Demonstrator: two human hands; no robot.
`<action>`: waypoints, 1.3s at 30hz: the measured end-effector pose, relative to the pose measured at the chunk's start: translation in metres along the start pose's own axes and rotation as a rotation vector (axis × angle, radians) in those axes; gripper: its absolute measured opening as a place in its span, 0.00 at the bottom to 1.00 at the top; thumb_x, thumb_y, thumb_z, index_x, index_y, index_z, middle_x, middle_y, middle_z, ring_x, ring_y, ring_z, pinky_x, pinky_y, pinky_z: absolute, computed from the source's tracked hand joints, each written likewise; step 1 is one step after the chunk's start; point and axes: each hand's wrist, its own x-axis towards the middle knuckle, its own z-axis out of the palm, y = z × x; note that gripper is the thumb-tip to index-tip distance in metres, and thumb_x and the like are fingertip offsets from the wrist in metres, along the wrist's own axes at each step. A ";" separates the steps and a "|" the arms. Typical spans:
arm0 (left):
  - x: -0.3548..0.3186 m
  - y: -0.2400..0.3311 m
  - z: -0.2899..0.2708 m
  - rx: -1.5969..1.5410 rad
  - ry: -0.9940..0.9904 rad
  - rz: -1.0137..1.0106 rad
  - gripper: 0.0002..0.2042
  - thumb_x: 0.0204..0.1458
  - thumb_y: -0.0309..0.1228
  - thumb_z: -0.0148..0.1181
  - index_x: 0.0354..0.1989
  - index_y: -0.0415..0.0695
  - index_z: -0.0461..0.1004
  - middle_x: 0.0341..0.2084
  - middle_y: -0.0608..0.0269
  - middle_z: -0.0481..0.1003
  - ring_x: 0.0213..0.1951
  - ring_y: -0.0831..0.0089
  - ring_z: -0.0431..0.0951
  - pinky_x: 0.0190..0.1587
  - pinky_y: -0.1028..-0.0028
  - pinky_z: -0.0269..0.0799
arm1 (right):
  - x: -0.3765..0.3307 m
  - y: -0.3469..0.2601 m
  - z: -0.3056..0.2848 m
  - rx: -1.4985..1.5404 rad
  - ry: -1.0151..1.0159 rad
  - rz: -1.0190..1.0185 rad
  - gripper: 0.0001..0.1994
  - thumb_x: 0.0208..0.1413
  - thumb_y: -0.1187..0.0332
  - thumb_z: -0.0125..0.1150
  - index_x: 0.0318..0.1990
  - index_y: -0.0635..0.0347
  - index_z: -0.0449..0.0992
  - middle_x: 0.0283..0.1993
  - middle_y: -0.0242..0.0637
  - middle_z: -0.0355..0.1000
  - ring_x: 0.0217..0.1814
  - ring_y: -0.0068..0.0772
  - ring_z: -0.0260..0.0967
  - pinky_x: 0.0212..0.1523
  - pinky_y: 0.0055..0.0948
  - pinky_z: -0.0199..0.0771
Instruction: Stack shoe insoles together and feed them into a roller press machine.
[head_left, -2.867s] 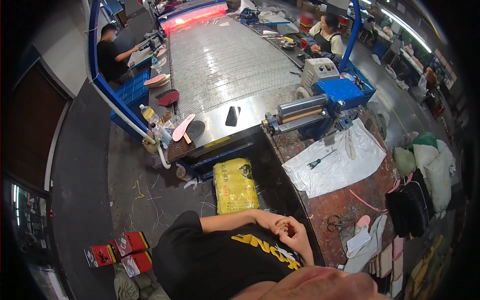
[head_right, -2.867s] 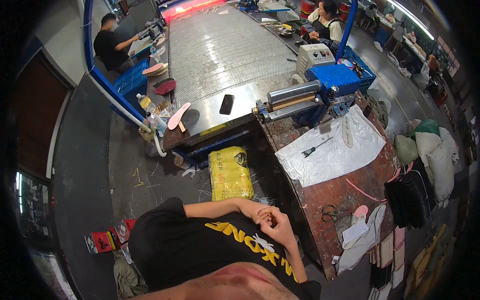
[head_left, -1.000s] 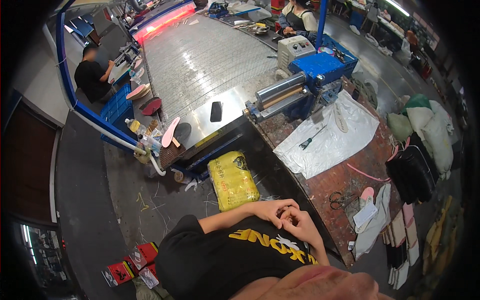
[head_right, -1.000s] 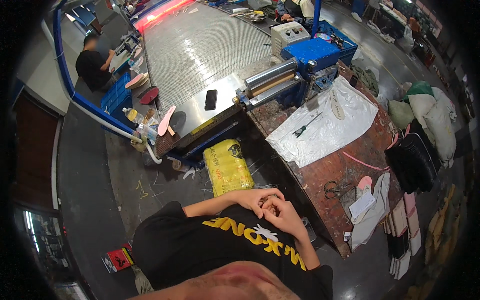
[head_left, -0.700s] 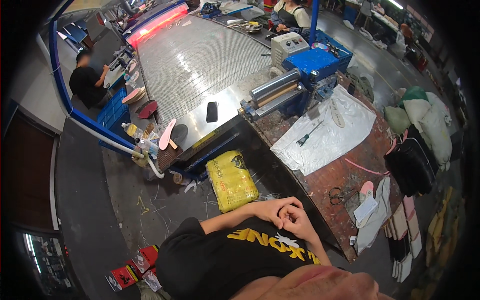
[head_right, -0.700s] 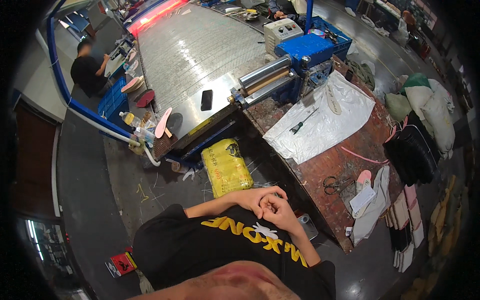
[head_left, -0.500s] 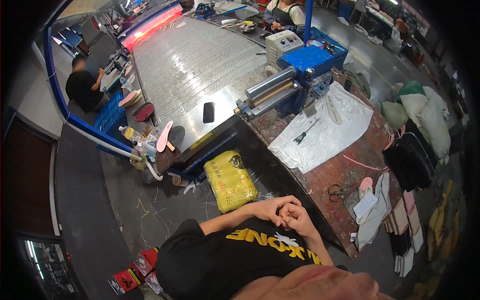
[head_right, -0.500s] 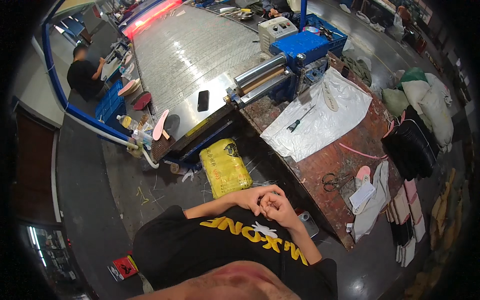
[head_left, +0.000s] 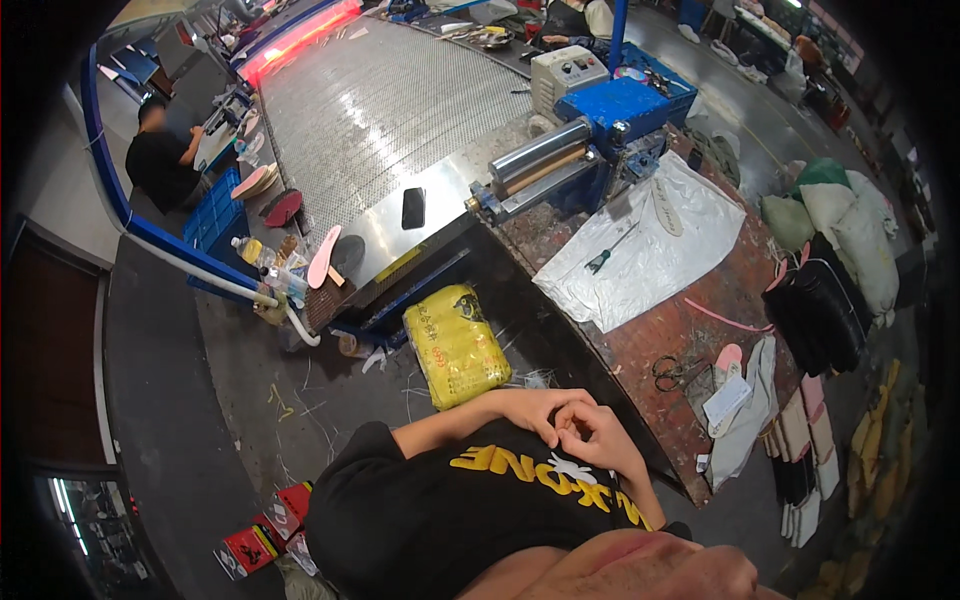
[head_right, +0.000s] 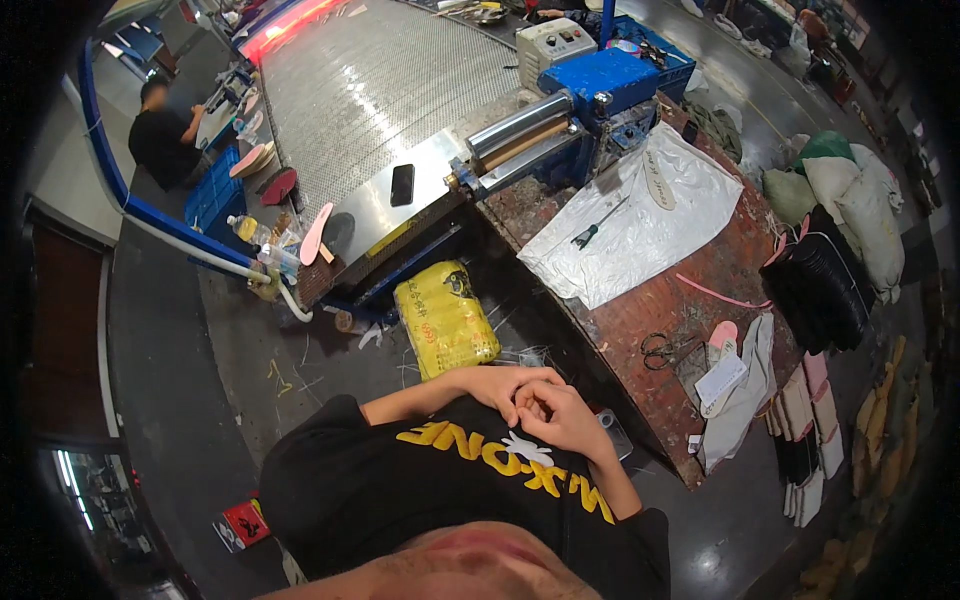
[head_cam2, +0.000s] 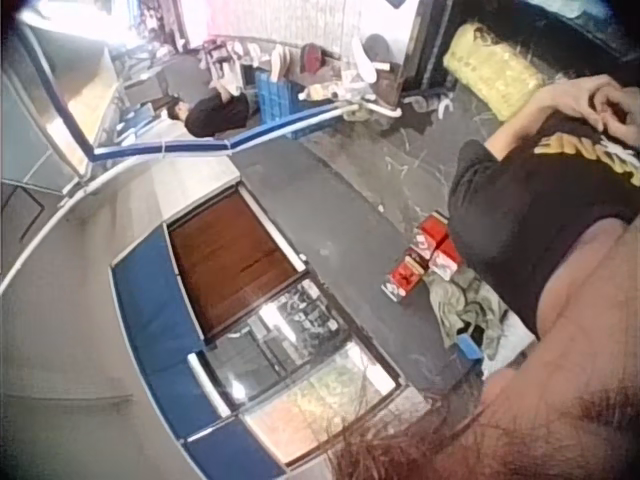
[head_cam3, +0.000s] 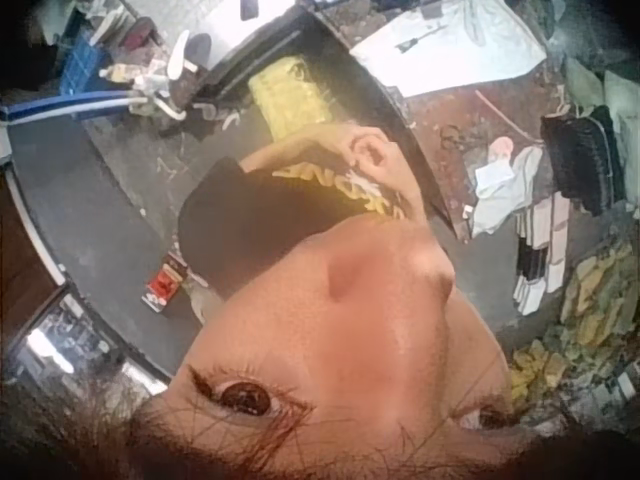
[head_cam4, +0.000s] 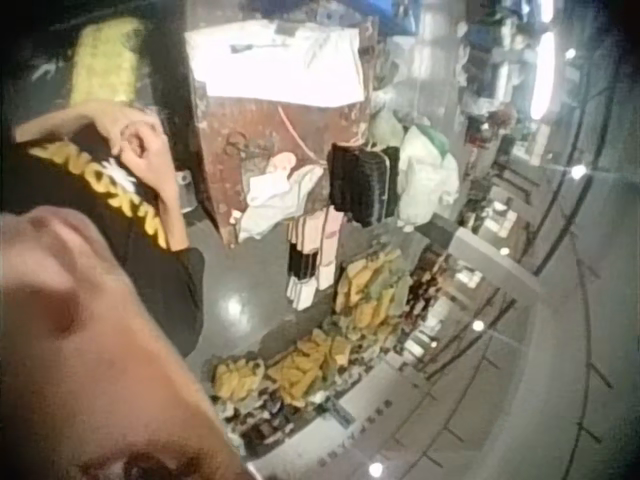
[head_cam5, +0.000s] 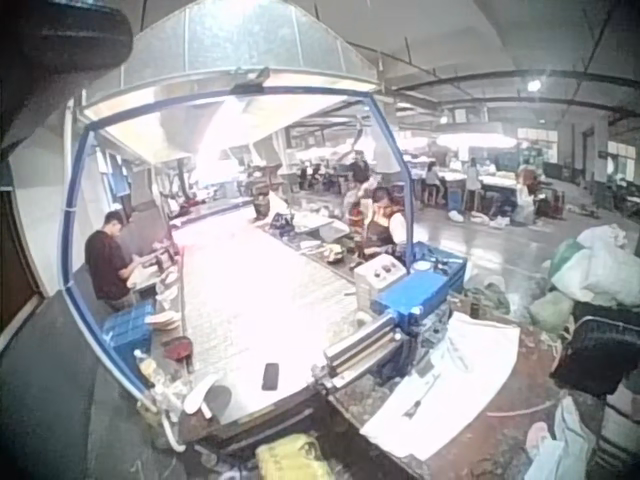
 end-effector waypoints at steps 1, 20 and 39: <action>0.001 0.001 0.000 -0.015 -0.012 -0.007 0.45 0.37 0.40 0.77 0.61 0.37 0.56 0.46 0.62 0.69 0.49 0.75 0.70 0.52 0.74 0.67 | 0.002 0.001 0.001 -0.018 0.003 -0.026 0.04 0.50 0.74 0.61 0.32 0.61 0.73 0.23 0.26 0.64 0.24 0.13 0.59 0.24 0.18 0.58; 0.007 -0.024 0.011 -0.170 0.249 -0.095 0.52 0.27 0.47 0.81 0.62 0.37 0.58 0.50 0.62 0.69 0.52 0.74 0.71 0.54 0.76 0.67 | -0.004 0.038 0.006 0.407 0.083 -0.095 0.05 0.54 0.73 0.54 0.29 0.59 0.65 0.28 0.26 0.64 0.30 0.16 0.58 0.31 0.19 0.59; 0.145 0.029 0.016 -0.335 0.004 0.036 0.59 0.29 0.73 0.63 0.63 0.37 0.54 0.19 0.70 0.62 0.23 0.80 0.66 0.25 0.80 0.63 | -0.088 0.039 -0.065 0.573 0.708 -0.172 0.11 0.62 0.65 0.44 0.29 0.60 0.65 0.23 0.27 0.62 0.22 0.13 0.53 0.24 0.15 0.53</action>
